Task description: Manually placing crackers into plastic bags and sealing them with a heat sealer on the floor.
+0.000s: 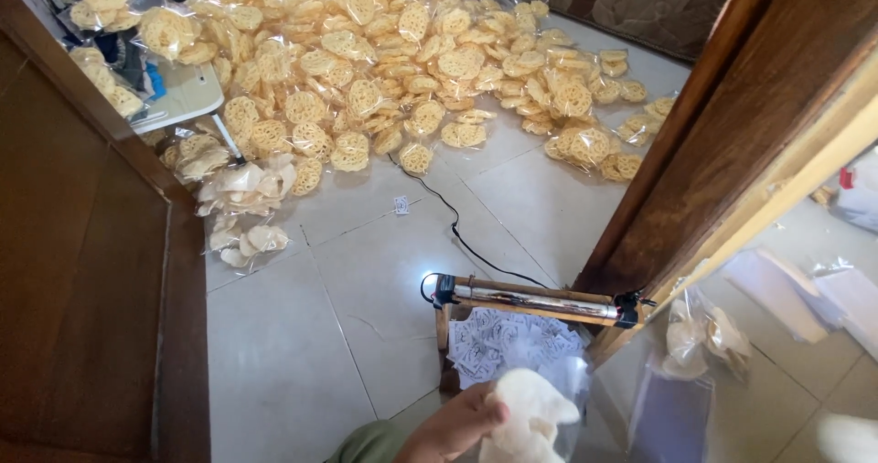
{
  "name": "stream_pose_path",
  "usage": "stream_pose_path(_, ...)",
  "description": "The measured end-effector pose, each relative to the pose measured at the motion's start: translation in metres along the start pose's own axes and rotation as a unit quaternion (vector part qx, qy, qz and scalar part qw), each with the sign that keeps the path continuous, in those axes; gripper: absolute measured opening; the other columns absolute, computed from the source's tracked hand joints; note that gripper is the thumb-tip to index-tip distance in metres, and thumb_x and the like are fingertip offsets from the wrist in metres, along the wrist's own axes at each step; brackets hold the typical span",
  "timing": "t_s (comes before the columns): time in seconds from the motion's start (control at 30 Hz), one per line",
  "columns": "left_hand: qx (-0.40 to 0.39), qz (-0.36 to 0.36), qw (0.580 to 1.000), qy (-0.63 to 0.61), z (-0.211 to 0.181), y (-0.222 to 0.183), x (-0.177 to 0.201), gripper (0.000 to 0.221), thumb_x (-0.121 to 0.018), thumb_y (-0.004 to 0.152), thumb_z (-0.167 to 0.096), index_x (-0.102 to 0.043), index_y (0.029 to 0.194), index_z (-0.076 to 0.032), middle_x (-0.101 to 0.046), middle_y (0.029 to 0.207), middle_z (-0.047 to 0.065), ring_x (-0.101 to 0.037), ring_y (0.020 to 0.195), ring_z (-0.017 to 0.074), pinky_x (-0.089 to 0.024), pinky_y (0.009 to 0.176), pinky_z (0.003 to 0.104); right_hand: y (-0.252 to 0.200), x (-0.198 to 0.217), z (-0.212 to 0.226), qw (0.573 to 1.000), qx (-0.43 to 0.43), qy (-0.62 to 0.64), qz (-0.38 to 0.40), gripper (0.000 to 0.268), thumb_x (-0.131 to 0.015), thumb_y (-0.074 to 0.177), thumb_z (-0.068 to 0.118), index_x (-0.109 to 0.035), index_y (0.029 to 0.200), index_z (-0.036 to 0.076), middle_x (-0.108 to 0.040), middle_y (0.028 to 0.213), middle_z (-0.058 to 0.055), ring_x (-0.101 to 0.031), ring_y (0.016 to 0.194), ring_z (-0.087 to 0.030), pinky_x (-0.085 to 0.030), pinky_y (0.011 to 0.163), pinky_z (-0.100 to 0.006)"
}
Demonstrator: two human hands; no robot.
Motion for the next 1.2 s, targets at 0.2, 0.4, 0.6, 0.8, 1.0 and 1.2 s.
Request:
stream_pose_path(0.2,-0.024,0.1,0.994,0.044,-0.074,-0.036,-0.096,0.092,-0.076,0.084,-0.056,-0.044,0.15,0.0,-0.057,0.139,0.013,-0.056,0.128,0.0225,-0.042,0.115,0.038,0.067,-0.061,0.107,0.998,0.002,0.03,-0.05,0.031,-0.065,0.082,-0.014,-0.066,0.113,-0.009,-0.075,0.118,-0.022,-0.076,0.102,-0.028,-0.062,0.1,-0.038)
stream_pose_path(0.4,-0.072,0.112,0.991,0.014,-0.073,-0.035,-0.081,0.104,-0.076,0.083,-0.061,-0.037,0.156,0.001,-0.052,0.143,0.015,-0.054,0.129,0.022,-0.043,0.115,0.038,0.096,-0.121,0.132,0.954,-0.114,-0.191,0.2,0.032,-0.078,0.083,0.012,-0.089,0.11,0.025,-0.096,0.093,0.008,-0.079,0.068,-0.009,-0.057,0.062,-0.025)
stream_pose_path(0.6,-0.092,0.05,0.989,0.103,-0.05,-0.015,-0.065,0.089,-0.075,0.084,-0.059,-0.052,0.148,-0.001,-0.06,0.129,0.008,-0.055,0.115,0.0146,-0.044,0.101,0.031,0.083,-0.158,0.141,0.898,0.005,-0.273,0.346,0.023,-0.086,0.074,0.024,-0.093,0.095,0.032,-0.088,0.089,0.015,-0.082,0.084,-0.002,-0.065,0.076,-0.023)
stream_pose_path(0.8,-0.092,-0.021,0.991,0.092,-0.049,-0.01,-0.058,0.082,-0.071,0.088,-0.052,-0.051,0.146,0.002,-0.063,0.125,0.013,-0.06,0.113,0.0192,-0.046,0.103,0.034,0.075,-0.161,0.123,0.875,0.079,-0.299,0.372,0.054,-0.045,0.096,0.06,-0.084,0.114,0.027,-0.076,0.125,0.011,-0.059,0.123,-0.011,-0.039,0.102,-0.041)
stream_pose_path(1.0,-0.159,-0.017,0.984,0.079,-0.051,-0.01,-0.065,0.074,-0.069,0.094,-0.045,-0.049,0.145,0.004,-0.065,0.117,0.014,-0.064,0.099,0.0167,-0.052,0.088,0.029,0.07,-0.148,0.128,0.934,0.144,-0.294,0.144,0.044,-0.085,0.071,0.03,-0.081,0.115,0.025,-0.073,0.13,0.0,-0.061,0.127,-0.02,-0.046,0.106,-0.049)
stream_pose_path(1.2,-0.284,-0.039,0.94,0.185,-0.055,-0.009,-0.078,0.103,-0.063,0.096,-0.073,-0.026,0.157,0.001,-0.048,0.147,0.024,-0.053,0.131,0.0322,-0.045,0.108,0.045,0.042,-0.146,0.039,0.996,-0.075,0.033,-0.022,0.013,-0.077,0.083,-0.002,-0.084,0.092,-0.007,-0.077,0.094,-0.009,-0.063,0.073,-0.016,-0.048,0.066,-0.025)
Point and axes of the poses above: each hand's wrist, its own y-axis towards the middle knuckle, its own x-axis out of the back of the hand, z = x × y, the point moved 9 cm from there along y, towards the middle knuckle
